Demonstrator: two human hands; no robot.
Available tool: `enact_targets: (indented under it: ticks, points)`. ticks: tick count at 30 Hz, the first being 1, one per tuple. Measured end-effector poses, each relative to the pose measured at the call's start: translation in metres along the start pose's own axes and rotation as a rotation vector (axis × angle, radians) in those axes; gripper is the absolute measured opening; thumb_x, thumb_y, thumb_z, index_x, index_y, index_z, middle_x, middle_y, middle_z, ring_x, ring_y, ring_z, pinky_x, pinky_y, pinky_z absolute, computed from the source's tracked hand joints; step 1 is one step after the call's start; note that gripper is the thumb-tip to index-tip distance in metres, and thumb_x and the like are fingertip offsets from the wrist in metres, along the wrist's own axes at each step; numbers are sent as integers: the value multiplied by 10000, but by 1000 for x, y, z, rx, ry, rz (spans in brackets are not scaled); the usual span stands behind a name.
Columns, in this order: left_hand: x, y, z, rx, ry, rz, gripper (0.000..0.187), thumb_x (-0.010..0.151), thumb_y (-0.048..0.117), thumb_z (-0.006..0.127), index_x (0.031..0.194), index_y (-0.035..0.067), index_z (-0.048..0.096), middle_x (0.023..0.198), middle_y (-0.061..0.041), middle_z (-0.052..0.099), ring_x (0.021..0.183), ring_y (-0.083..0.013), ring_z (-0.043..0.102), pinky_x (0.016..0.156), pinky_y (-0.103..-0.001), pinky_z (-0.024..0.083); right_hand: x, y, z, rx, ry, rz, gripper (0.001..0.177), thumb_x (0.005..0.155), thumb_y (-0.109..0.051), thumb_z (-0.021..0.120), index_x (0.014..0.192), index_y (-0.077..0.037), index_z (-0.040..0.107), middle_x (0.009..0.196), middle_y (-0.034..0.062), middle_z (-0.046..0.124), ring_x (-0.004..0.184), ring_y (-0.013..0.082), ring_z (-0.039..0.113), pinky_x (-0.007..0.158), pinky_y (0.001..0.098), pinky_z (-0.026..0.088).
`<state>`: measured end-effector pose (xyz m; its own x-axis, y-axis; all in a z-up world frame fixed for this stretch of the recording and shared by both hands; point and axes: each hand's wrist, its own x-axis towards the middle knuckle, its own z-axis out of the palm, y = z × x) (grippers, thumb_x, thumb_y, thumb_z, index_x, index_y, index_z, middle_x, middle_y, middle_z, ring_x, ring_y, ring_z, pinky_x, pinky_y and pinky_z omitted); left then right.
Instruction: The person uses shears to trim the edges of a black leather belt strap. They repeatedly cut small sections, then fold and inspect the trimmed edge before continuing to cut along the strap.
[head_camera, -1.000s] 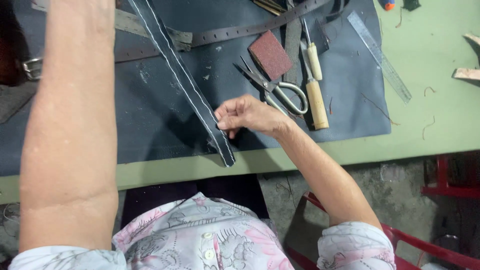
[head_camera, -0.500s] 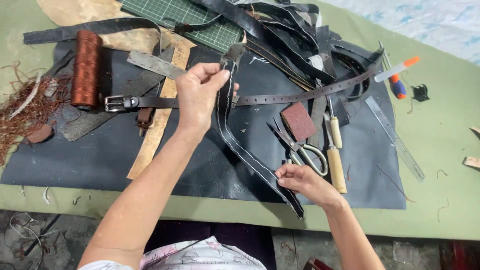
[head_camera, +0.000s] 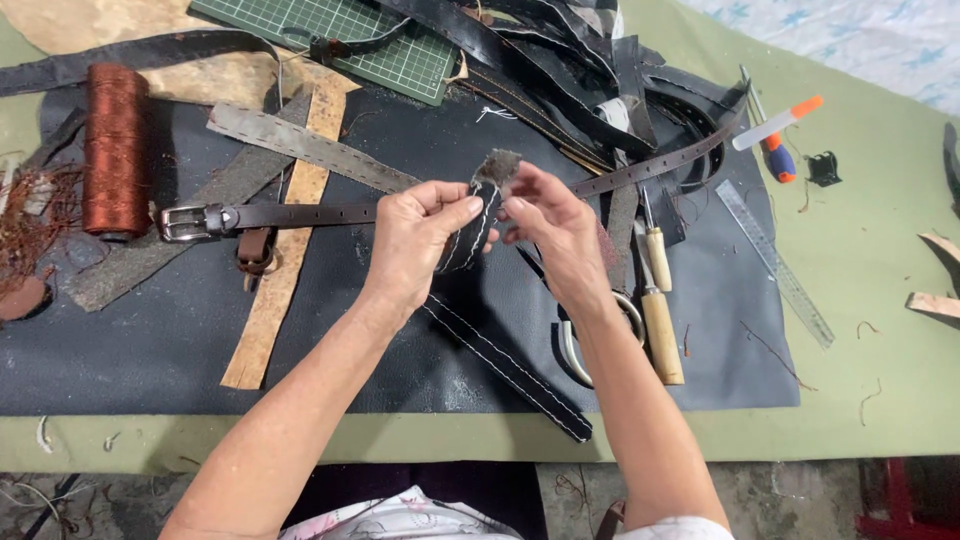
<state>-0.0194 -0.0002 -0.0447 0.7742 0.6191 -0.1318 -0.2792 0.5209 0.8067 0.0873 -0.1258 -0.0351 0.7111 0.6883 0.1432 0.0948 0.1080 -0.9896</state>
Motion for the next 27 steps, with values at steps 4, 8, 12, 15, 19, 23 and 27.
enact_targets:
  ticks: [4,8,12,15,19,23,27]
  points:
    - [4,-9,-7,14,4,-5,141,820,1,814,942,-34,751,732,-155,743,603,-245,757,544,-373,679,15,28,12,64,79,-55,412,918,-72,775,1315,-56,663,1076,80,722,908,125,687,679,257,645]
    - [2,-7,-11,-48,12,-15,150,852,25,791,969,-54,741,740,-213,744,600,-292,761,536,-395,681,13,24,27,4,156,-227,203,871,26,803,1061,-23,749,944,89,699,786,116,656,617,257,603]
    - [4,-14,-17,-68,79,20,98,864,33,779,913,-43,742,681,-182,718,571,-251,741,497,-364,662,10,13,27,-352,54,-402,153,919,17,734,1029,-69,795,1007,119,718,947,190,688,806,310,591]
    - [2,-13,-22,-30,93,70,91,861,46,794,899,-29,759,677,-176,726,574,-228,739,505,-362,665,5,3,34,-491,6,-428,240,918,69,704,1060,-96,805,1037,115,748,951,213,721,827,327,611]
    - [-5,-6,-22,71,81,130,63,897,65,763,929,14,782,678,-92,715,623,-114,696,539,-299,660,7,10,31,-564,-33,-539,237,919,70,697,1066,-83,803,1039,127,761,944,263,740,816,373,603]
    - [-3,-9,-29,144,43,201,64,940,88,735,947,52,787,700,-57,708,644,-78,629,555,-233,599,6,10,30,-566,-69,-541,234,942,38,667,1098,-83,793,1079,136,761,986,270,737,843,388,597]
    - [2,-13,-41,287,-23,295,64,939,37,723,932,65,779,681,-89,722,545,-151,716,465,-274,630,2,4,28,-346,-70,-345,180,1015,-79,613,1093,-44,772,1041,180,739,994,249,704,881,404,592]
